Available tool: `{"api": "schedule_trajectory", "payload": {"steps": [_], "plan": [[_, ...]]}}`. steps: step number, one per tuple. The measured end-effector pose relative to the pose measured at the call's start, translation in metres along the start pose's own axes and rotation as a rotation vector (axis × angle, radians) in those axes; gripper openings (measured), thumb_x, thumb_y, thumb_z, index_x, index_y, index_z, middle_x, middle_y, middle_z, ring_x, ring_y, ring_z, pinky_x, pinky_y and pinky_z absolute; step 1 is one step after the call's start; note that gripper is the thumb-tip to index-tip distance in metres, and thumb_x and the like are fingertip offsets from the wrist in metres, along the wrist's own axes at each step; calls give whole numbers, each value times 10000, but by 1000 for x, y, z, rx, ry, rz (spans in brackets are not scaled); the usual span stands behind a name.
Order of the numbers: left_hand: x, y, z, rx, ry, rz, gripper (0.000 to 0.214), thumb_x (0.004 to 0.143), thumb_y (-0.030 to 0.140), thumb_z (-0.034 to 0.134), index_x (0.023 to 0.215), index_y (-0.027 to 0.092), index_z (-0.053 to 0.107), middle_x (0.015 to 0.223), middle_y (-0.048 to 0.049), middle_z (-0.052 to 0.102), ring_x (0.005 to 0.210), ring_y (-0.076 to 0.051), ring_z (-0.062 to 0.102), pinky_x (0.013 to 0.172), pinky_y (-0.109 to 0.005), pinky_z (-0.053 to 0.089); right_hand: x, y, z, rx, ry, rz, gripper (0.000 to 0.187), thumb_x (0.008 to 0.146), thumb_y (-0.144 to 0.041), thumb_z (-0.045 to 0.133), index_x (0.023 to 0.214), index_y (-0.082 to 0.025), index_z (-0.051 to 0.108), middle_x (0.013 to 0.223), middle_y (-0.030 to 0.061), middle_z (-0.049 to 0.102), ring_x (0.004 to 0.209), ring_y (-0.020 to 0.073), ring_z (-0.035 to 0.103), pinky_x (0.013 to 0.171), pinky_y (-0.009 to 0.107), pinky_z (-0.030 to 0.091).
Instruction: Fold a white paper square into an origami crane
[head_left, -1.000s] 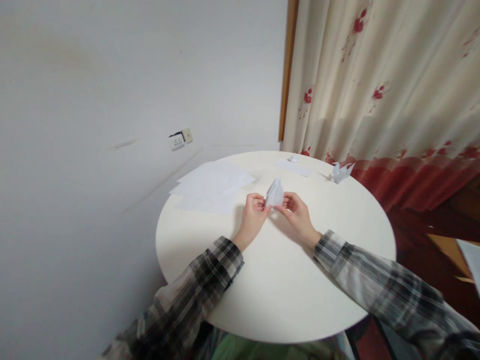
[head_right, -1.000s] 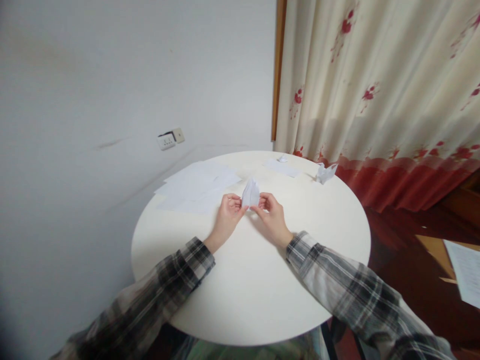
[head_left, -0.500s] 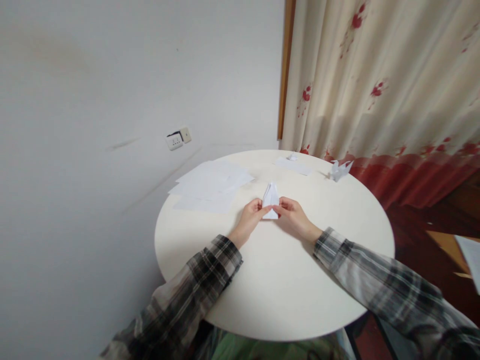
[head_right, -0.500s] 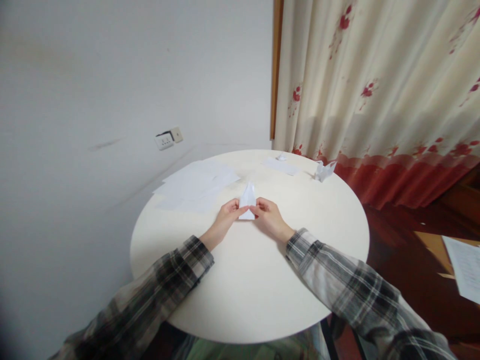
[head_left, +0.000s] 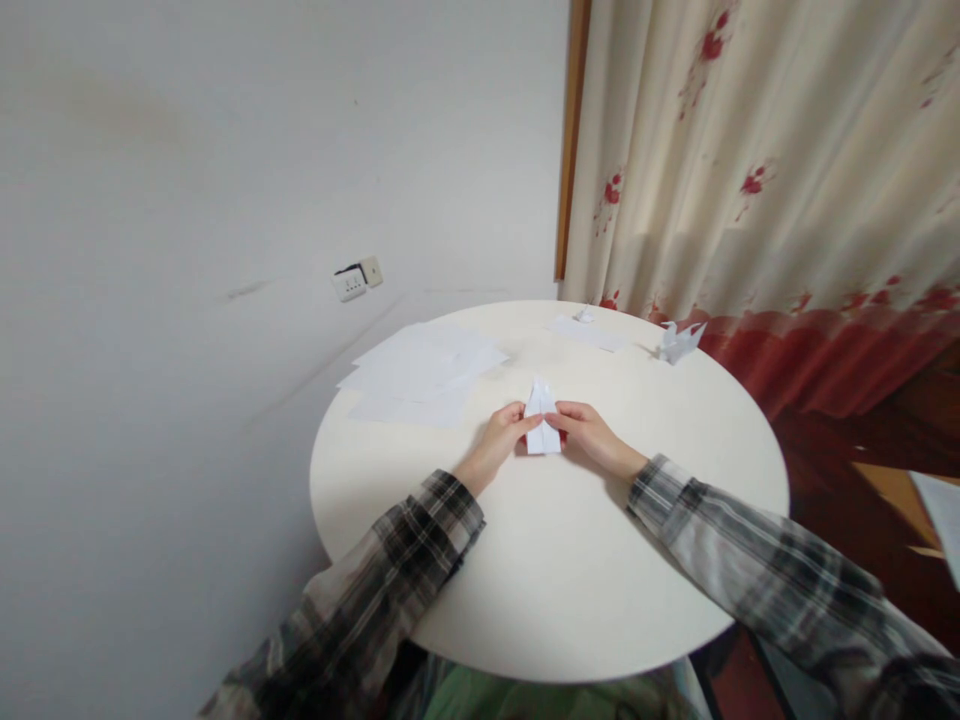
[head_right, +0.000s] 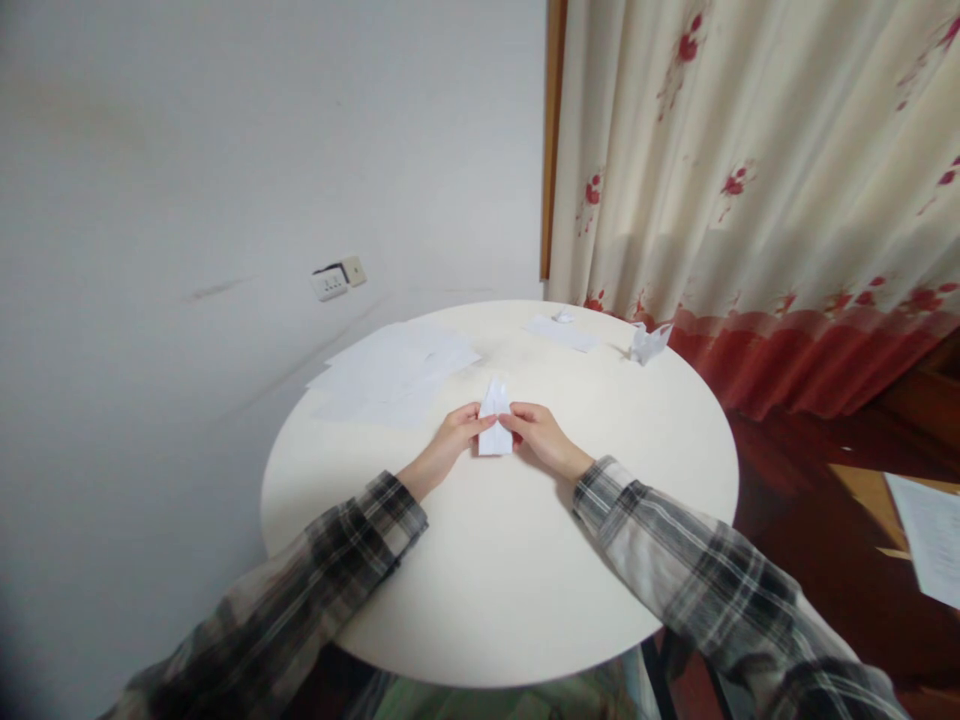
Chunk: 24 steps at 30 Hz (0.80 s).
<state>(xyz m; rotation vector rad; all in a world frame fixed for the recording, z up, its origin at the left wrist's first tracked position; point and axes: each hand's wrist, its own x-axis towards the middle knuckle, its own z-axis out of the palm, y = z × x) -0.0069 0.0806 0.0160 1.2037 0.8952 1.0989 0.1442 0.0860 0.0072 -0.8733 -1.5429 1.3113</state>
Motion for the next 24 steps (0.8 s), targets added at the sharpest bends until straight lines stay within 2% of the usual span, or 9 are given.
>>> {"api": "schedule_trajectory", "payload": {"steps": [5, 10, 16, 20, 24], "plan": [[0, -1, 2, -43, -16, 94, 362, 619, 393, 733, 834, 121, 628, 832, -54, 674, 753, -168, 614, 695, -264, 457, -2, 2, -2, -67, 5, -28, 366, 737, -460, 573, 544, -168, 468, 499, -50, 413, 474, 82, 364, 467, 225, 267], [1, -7, -3, -152, -88, 32, 416, 622, 377, 742, 928, 115, 641, 894, -85, 684, 781, -195, 634, 721, -294, 471, -6, -4, 0, -253, -52, -95, 396, 782, -501, 510, 562, -173, 469, 520, -47, 397, 496, 84, 335, 471, 222, 263], [1, -5, -1, -178, -28, 19, 384, 599, 331, 762, 897, 108, 665, 843, -77, 695, 750, -178, 634, 734, -288, 467, -7, -7, -4, -440, -109, -155, 369, 827, -453, 454, 585, -175, 440, 535, -46, 356, 508, 85, 312, 477, 219, 240], [0, 0, 0, -220, 40, 2, 350, 565, 277, 781, 855, 113, 673, 881, -87, 694, 780, -177, 630, 764, -295, 464, -8, -4, -4, -470, -174, -175, 356, 840, -430, 431, 596, -171, 439, 554, -43, 356, 520, 86, 314, 490, 219, 249], [-1, 3, 1, -219, 93, 17, 326, 545, 275, 791, 803, 111, 676, 875, -90, 697, 780, -174, 626, 767, -295, 465, -8, -2, -1, -474, -156, -178, 358, 834, -441, 432, 600, -170, 445, 558, -42, 358, 523, 87, 318, 488, 216, 252]]}}
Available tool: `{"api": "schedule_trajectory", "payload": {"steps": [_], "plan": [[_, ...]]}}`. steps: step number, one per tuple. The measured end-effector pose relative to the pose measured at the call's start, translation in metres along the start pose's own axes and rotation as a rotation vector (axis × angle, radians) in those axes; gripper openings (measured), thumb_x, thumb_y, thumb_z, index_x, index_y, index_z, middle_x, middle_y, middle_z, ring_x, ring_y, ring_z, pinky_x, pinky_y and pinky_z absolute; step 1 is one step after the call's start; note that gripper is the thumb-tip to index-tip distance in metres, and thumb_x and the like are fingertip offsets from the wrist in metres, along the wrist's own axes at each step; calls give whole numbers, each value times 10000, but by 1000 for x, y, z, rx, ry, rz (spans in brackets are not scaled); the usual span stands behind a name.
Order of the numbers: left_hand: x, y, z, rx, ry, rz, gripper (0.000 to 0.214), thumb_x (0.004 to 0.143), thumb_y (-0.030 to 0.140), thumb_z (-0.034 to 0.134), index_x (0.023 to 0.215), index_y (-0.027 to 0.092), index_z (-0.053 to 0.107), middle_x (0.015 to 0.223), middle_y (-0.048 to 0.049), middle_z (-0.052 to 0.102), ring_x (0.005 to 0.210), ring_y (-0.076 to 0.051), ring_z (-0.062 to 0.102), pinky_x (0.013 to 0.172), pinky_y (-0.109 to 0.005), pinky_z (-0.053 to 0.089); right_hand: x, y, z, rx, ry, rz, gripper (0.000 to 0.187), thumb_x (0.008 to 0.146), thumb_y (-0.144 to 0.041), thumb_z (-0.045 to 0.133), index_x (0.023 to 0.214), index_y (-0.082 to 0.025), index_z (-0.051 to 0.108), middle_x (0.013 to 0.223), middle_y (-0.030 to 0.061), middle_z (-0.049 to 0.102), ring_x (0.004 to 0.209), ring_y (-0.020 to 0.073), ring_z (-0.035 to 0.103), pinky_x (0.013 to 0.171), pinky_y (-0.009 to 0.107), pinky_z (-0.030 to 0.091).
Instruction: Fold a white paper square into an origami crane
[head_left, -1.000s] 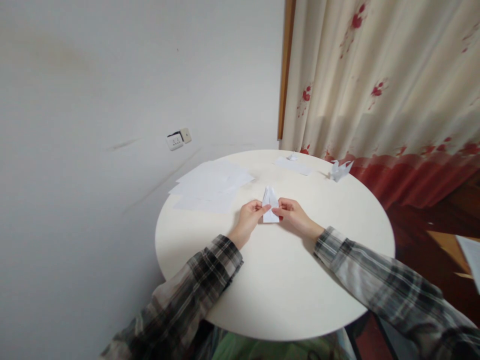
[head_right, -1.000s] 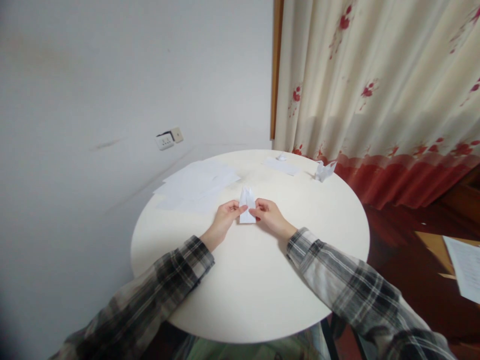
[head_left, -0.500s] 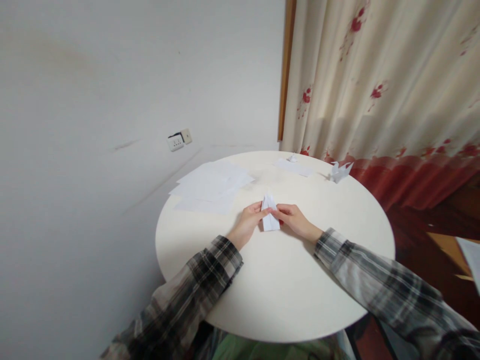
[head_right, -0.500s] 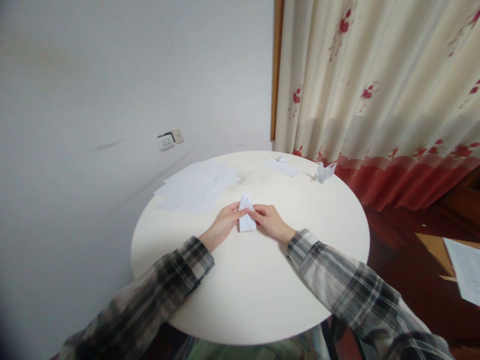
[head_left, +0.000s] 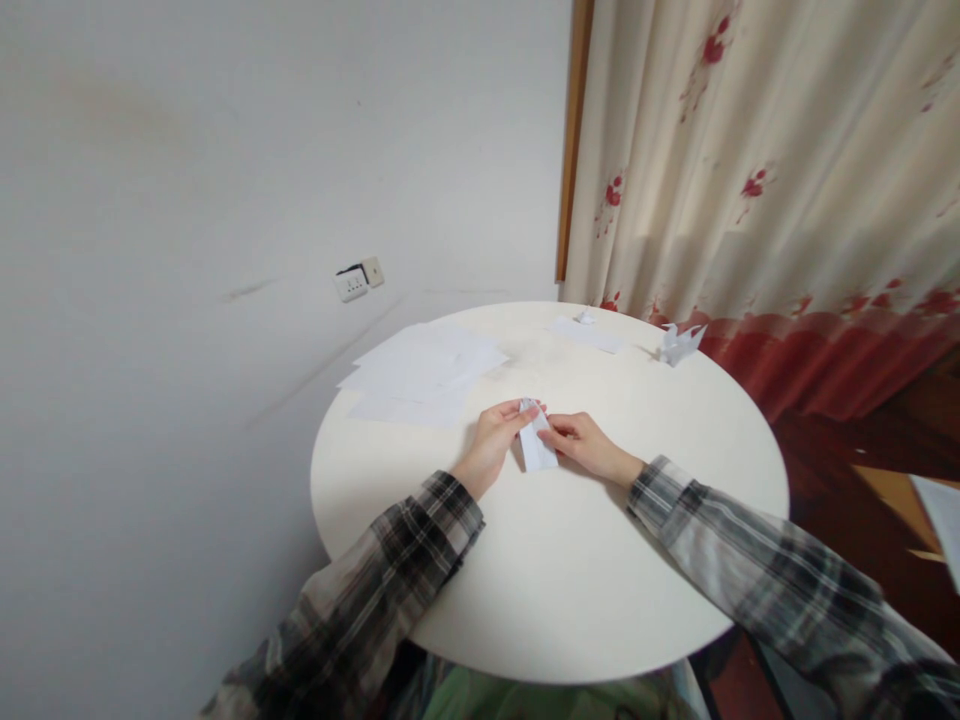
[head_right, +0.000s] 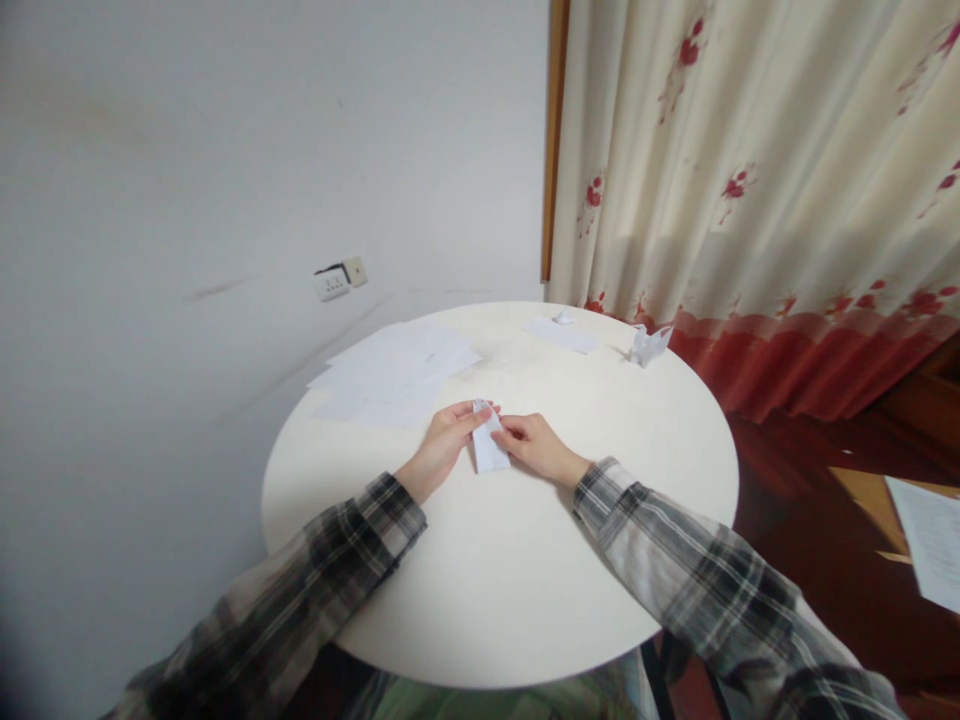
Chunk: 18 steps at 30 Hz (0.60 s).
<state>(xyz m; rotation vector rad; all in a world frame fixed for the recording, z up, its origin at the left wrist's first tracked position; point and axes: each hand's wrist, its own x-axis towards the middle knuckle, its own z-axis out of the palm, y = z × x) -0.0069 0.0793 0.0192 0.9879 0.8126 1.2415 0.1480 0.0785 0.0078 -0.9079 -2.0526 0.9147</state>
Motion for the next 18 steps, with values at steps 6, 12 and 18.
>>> {"api": "schedule_trajectory", "payload": {"steps": [6, 12, 18], "plan": [[0, 2, 2, -22, -22, -1, 366, 530, 268, 805, 825, 102, 666, 882, -93, 695, 786, -172, 627, 772, -290, 467, 0, 0, 1, -52, 34, -2, 332, 843, -410, 426, 630, -159, 473, 569, -42, 375, 533, 84, 334, 502, 210, 270], [-1, 3, 2, 9, -60, -16, 362, 549, 278, 798, 834, 99, 666, 852, -80, 692, 751, -159, 624, 732, -269, 469, -2, -2, 1, -192, 70, -70, 319, 860, -368, 416, 617, -166, 452, 546, -48, 392, 507, 78, 328, 497, 211, 261], [-1, 7, 3, 77, -102, 58, 345, 575, 308, 780, 829, 98, 678, 860, -86, 694, 739, -157, 623, 712, -265, 471, -3, -4, 2, -303, 177, -151, 315, 871, -326, 424, 598, -172, 454, 540, -37, 424, 499, 84, 362, 498, 220, 283]]}}
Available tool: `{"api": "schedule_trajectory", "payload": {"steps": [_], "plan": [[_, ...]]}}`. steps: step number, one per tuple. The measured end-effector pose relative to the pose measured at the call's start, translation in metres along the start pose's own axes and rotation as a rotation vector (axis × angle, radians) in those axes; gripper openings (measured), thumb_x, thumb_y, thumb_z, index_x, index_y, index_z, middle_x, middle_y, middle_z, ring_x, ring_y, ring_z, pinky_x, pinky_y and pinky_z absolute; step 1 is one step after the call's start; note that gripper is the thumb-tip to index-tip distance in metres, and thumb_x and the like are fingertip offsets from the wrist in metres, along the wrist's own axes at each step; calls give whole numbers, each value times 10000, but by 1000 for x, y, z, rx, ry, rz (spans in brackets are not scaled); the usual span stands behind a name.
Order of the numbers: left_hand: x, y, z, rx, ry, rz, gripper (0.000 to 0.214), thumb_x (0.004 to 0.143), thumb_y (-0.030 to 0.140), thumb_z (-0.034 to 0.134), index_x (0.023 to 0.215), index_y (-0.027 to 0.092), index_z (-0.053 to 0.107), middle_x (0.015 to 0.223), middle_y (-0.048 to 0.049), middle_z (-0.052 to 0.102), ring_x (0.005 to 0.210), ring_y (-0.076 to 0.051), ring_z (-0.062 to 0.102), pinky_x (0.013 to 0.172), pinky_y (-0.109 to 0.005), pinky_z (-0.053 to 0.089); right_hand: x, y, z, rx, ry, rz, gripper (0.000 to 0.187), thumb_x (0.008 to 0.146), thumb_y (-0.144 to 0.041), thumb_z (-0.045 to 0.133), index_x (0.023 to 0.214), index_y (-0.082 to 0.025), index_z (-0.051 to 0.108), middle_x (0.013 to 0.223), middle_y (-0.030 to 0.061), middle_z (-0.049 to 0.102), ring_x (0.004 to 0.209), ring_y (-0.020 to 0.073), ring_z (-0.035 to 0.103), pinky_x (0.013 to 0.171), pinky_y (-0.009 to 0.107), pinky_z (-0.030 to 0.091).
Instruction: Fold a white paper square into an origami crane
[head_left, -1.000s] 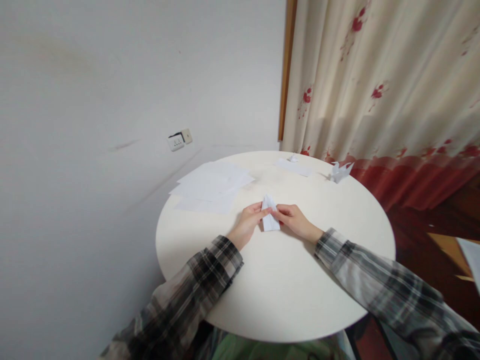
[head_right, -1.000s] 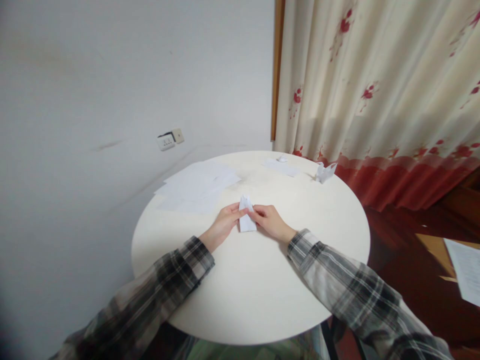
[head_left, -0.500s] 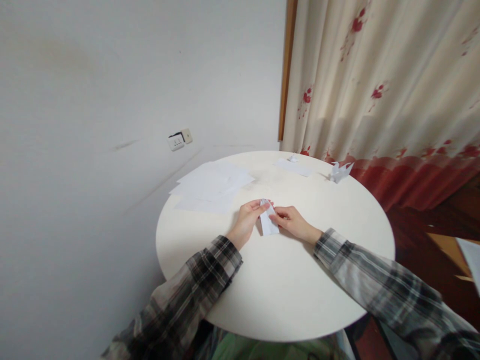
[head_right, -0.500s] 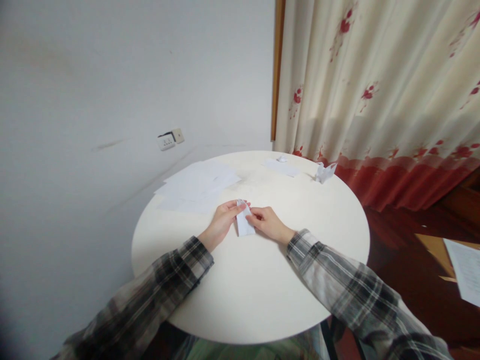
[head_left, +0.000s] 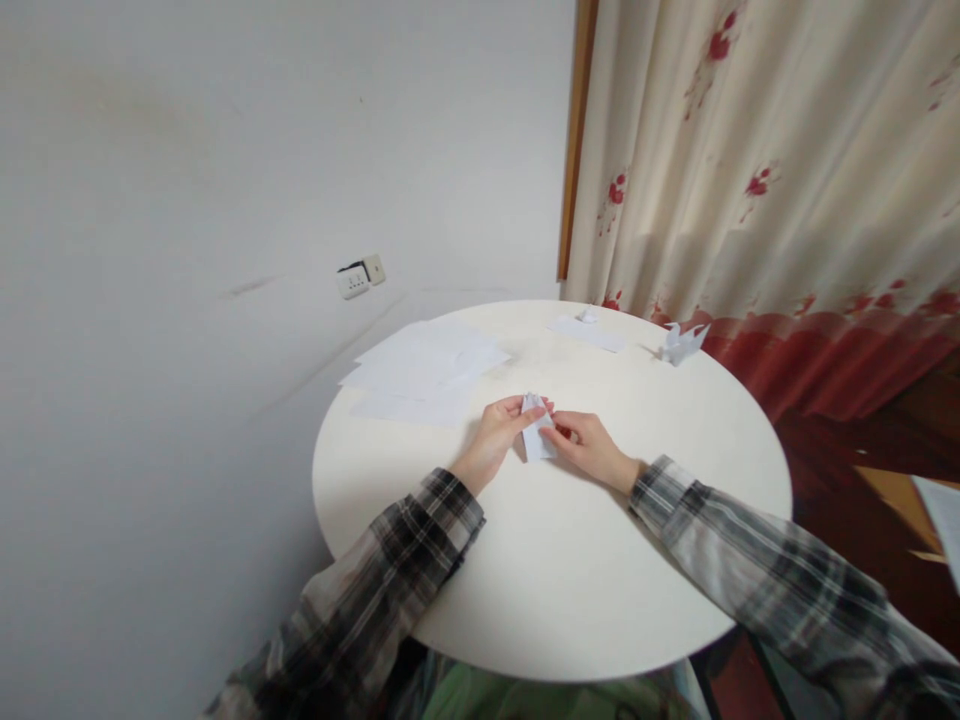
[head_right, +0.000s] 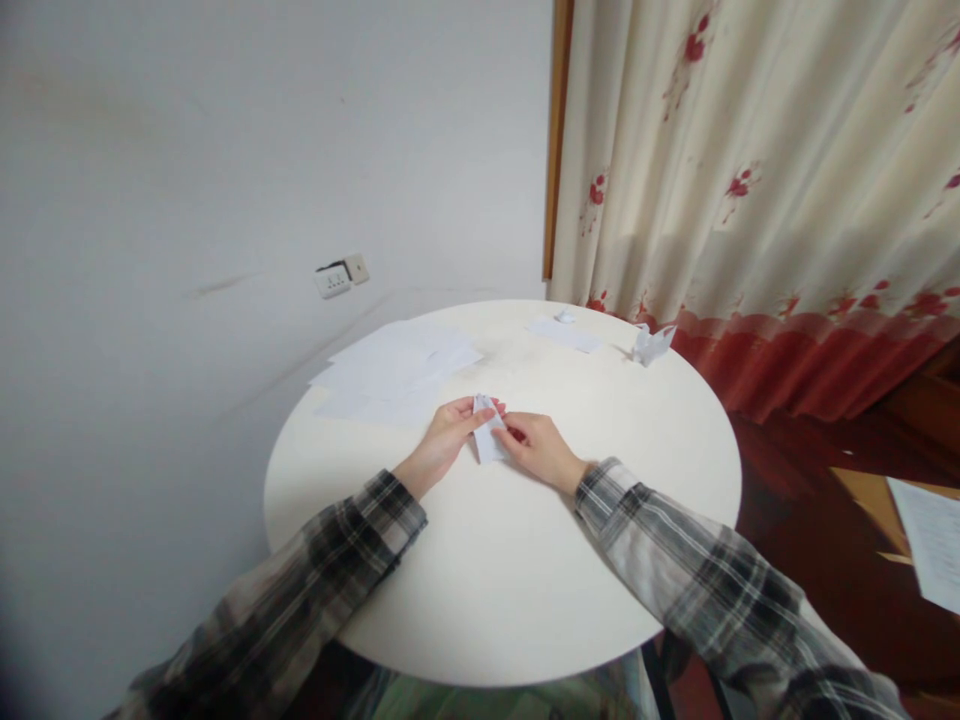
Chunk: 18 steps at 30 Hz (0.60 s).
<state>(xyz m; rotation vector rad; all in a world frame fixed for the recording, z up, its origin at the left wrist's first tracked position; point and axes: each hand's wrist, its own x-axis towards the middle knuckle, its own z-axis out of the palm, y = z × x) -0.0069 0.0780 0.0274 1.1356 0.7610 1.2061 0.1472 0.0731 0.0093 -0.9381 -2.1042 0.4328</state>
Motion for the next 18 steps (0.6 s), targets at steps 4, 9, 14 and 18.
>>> {"api": "schedule_trajectory", "payload": {"steps": [4, 9, 14, 18], "plan": [[2, 0, 1, 87, -12, 41, 390, 545, 304, 794, 859, 99, 686, 877, -85, 698, 791, -176, 626, 773, -287, 463, 0, 2, -2, -55, 184, -83, 235, 874, -315, 450, 713, -179, 552, 627, 5, 521, 587, 119, 454, 561, 248, 353], [5, -2, -3, 173, -65, 125, 376, 562, 335, 778, 851, 108, 695, 870, -87, 704, 807, -201, 638, 826, -338, 469, 2, 4, -7, -24, 321, -157, 123, 853, -290, 508, 866, -201, 591, 783, 51, 596, 755, 171, 533, 678, 311, 432], [8, -3, -9, 324, -23, 265, 306, 624, 339, 736, 848, 134, 704, 907, -84, 703, 846, -218, 644, 831, -354, 494, 0, -1, -10, -36, 395, -211, 131, 834, -247, 533, 948, -217, 588, 896, 69, 603, 874, 202, 541, 775, 380, 449], [10, -8, -11, 396, -30, 329, 280, 664, 345, 703, 855, 140, 704, 918, -81, 703, 856, -221, 650, 839, -353, 505, -1, -3, -11, -87, 460, -255, 108, 826, -197, 534, 912, -221, 594, 855, 59, 588, 840, 194, 540, 739, 369, 459]]}}
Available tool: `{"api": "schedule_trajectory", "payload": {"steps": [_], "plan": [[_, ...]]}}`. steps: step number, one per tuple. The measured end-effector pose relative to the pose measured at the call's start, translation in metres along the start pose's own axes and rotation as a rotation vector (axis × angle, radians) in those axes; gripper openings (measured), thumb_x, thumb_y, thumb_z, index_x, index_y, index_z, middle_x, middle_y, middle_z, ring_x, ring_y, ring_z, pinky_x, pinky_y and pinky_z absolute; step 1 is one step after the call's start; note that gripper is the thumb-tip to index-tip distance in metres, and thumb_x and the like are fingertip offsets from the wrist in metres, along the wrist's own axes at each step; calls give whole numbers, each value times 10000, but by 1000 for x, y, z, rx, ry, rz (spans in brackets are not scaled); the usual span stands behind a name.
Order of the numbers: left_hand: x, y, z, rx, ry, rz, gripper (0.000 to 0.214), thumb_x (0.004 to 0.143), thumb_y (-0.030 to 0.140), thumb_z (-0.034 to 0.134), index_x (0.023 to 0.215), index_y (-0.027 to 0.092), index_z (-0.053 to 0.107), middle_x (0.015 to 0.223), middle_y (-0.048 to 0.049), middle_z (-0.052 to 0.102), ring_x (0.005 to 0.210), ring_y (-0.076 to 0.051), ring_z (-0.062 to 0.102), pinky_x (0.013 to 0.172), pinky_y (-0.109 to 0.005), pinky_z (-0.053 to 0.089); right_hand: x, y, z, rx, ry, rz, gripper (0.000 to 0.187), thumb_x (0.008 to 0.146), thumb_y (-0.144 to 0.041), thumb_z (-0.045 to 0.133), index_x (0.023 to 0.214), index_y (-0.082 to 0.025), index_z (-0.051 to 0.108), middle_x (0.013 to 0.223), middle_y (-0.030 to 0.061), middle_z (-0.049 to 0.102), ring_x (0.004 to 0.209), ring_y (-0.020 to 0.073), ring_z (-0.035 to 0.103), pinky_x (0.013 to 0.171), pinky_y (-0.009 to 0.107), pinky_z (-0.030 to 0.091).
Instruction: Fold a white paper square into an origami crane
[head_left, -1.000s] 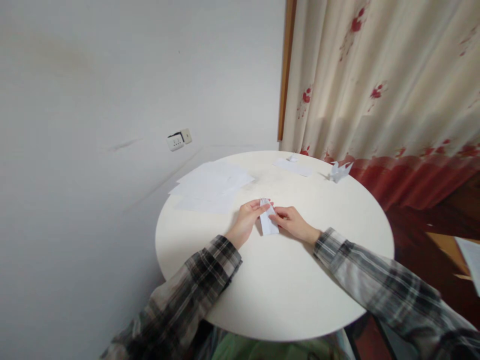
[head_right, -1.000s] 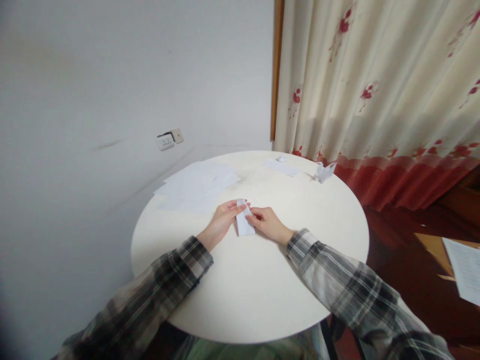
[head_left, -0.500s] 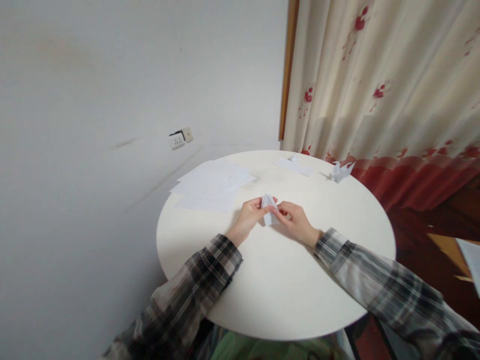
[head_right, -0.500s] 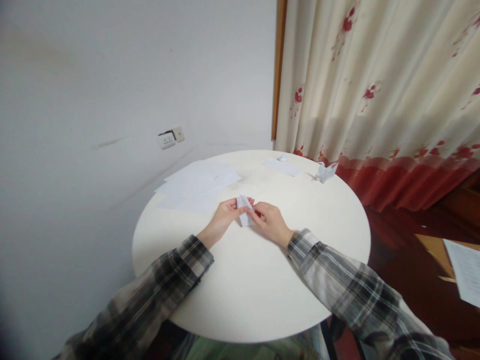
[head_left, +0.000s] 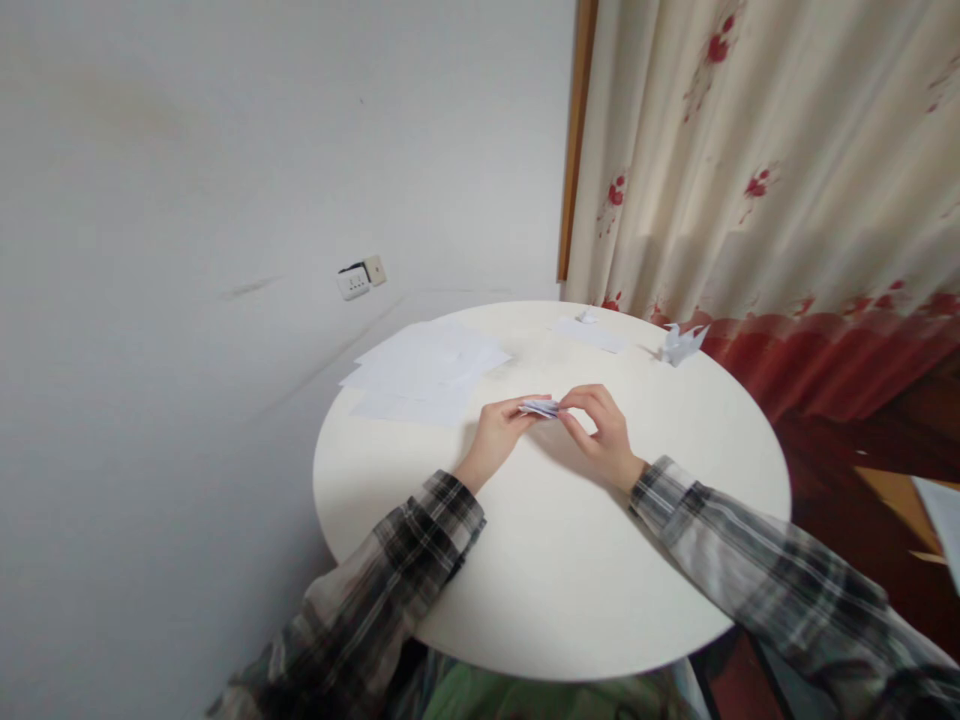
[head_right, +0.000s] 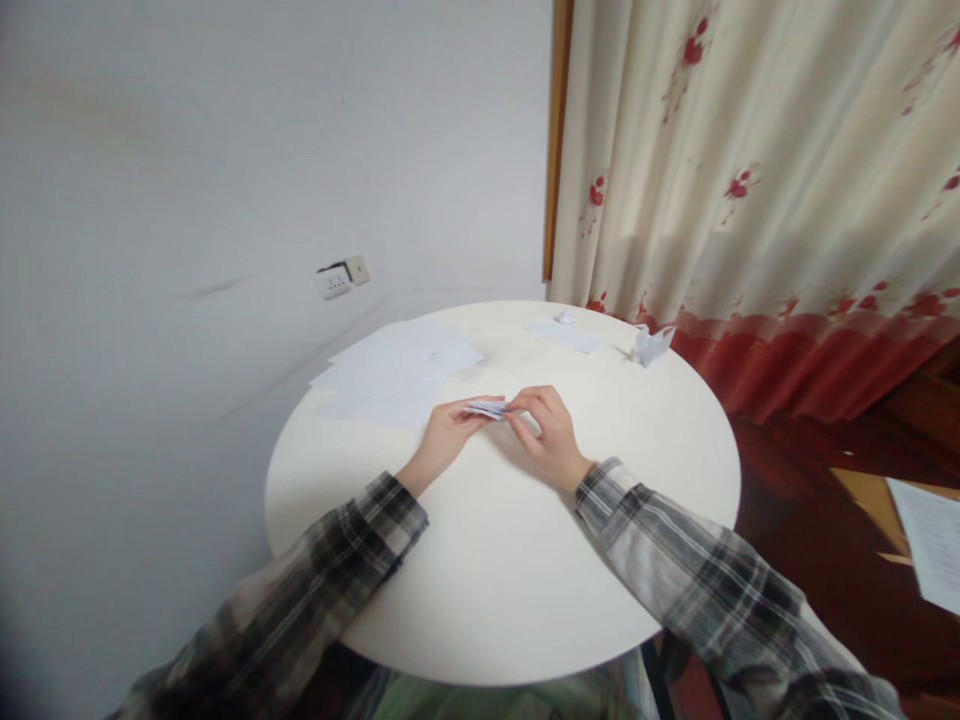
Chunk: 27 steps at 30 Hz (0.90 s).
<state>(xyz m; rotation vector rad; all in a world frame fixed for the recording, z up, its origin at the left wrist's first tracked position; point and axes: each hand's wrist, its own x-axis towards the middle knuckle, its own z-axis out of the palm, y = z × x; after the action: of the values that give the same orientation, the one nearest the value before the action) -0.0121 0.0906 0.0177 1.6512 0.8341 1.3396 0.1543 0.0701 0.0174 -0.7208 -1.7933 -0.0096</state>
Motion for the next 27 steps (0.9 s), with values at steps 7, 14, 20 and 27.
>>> {"api": "schedule_trajectory", "payload": {"steps": [7, 14, 20, 27], "plan": [[-5, 4, 3, 200, -10, 92, 216, 743, 283, 637, 896, 142, 694, 960, -66, 697, 895, -212, 649, 864, -337, 499, -1, 0, 2, -43, -15, -63, 138, 814, -169, 552, 928, -225, 606, 838, 51, 570, 808, 179, 535, 701, 345, 463], [-12, 10, 5, 403, -46, 229, 154, 773, 181, 601, 896, 177, 694, 968, -55, 696, 875, -198, 650, 828, -309, 501, 0, -3, 4, -19, -2, 14, 117, 818, -209, 554, 909, -227, 626, 837, 53, 566, 811, 184, 533, 701, 348, 464], [-13, 14, 8, 315, -19, 163, 197, 746, 196, 621, 929, 189, 695, 1002, -47, 686, 904, -208, 635, 864, -320, 474, 4, -9, 3, 25, -3, 72, 70, 827, -221, 538, 851, -217, 604, 822, 58, 568, 817, 192, 529, 728, 362, 450], [-12, 13, 11, 146, 49, -5, 232, 740, 309, 626, 887, 147, 703, 907, -50, 698, 842, -203, 618, 802, -300, 472, 7, -9, 4, 96, -27, 125, 53, 838, -209, 508, 819, -198, 555, 810, 56, 563, 813, 182, 520, 741, 344, 430]]}}
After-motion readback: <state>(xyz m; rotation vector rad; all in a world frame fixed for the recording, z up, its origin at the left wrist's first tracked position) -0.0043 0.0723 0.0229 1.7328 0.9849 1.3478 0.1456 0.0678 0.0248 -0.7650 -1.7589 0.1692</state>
